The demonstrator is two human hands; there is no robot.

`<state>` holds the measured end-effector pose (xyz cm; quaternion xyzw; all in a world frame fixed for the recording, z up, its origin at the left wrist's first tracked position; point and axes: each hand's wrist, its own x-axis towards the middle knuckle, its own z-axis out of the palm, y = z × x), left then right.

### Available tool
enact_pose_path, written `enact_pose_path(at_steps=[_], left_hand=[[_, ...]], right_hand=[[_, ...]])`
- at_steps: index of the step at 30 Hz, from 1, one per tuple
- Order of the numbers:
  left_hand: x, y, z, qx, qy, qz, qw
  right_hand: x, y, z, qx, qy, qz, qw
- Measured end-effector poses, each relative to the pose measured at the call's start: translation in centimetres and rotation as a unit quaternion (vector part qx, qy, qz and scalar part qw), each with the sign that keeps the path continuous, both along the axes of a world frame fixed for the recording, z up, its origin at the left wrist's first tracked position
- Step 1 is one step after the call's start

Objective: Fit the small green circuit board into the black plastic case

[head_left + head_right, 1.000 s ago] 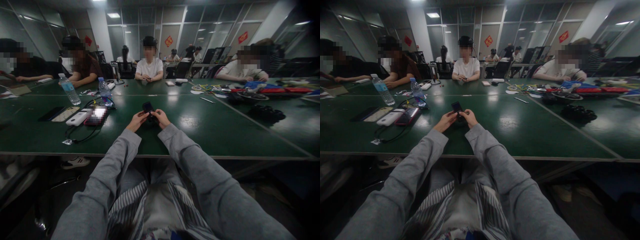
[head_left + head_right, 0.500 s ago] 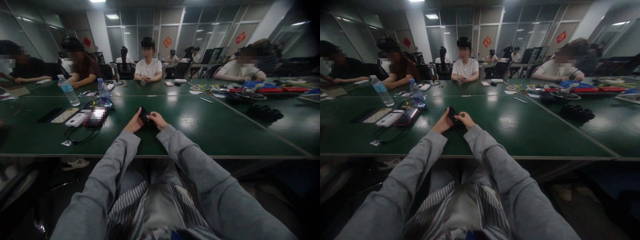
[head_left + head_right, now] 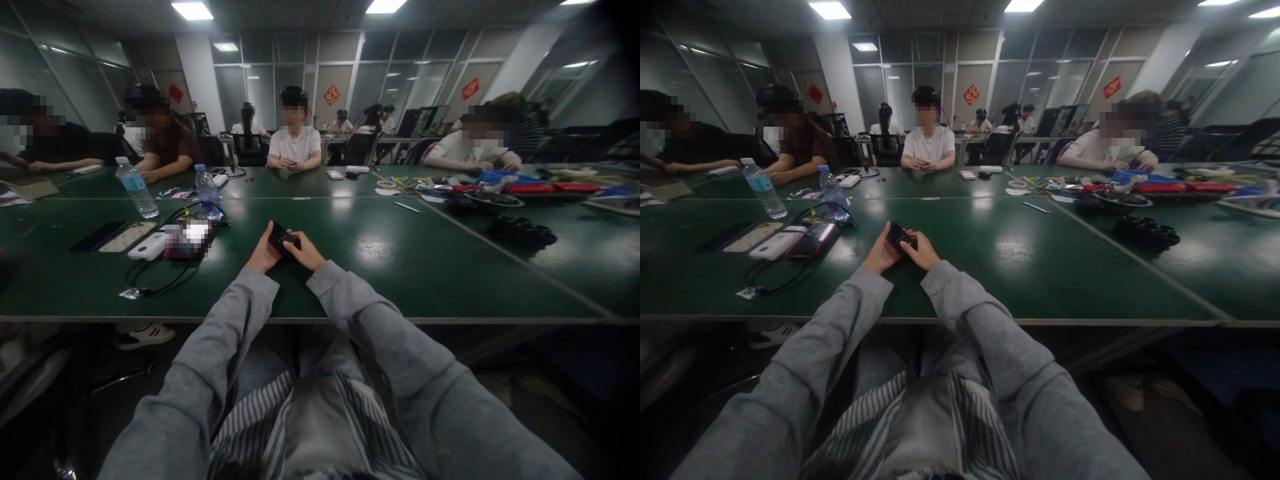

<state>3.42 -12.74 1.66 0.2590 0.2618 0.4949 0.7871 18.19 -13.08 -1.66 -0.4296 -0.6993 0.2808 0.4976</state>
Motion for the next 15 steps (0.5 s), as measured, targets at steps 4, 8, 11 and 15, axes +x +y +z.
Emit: enact_pose_path(at_steps=[4, 8, 11, 15], left_hand=[[0.2, 0.1, 0.2, -0.028, -0.008, 0.021, 0.999], [0.1, 0.2, 0.3, -0.026, -0.008, 0.019, 0.999], [-0.2, 0.2, 0.2, -0.024, -0.019, 0.008, 0.999], [-0.5, 0.5, -0.1, -0.043, -0.045, 0.028, 0.998]], right_hand=[[-0.1, -0.4, -0.3, 0.104, -0.094, -0.024, 0.99], [-0.3, -0.6, -0.2, 0.128, -0.145, -0.035, 0.98], [-0.2, -0.9, 0.7, 0.172, -0.141, -0.074, 0.972], [1.1, -0.9, 2.3, 0.265, -0.097, -0.215, 0.935]])
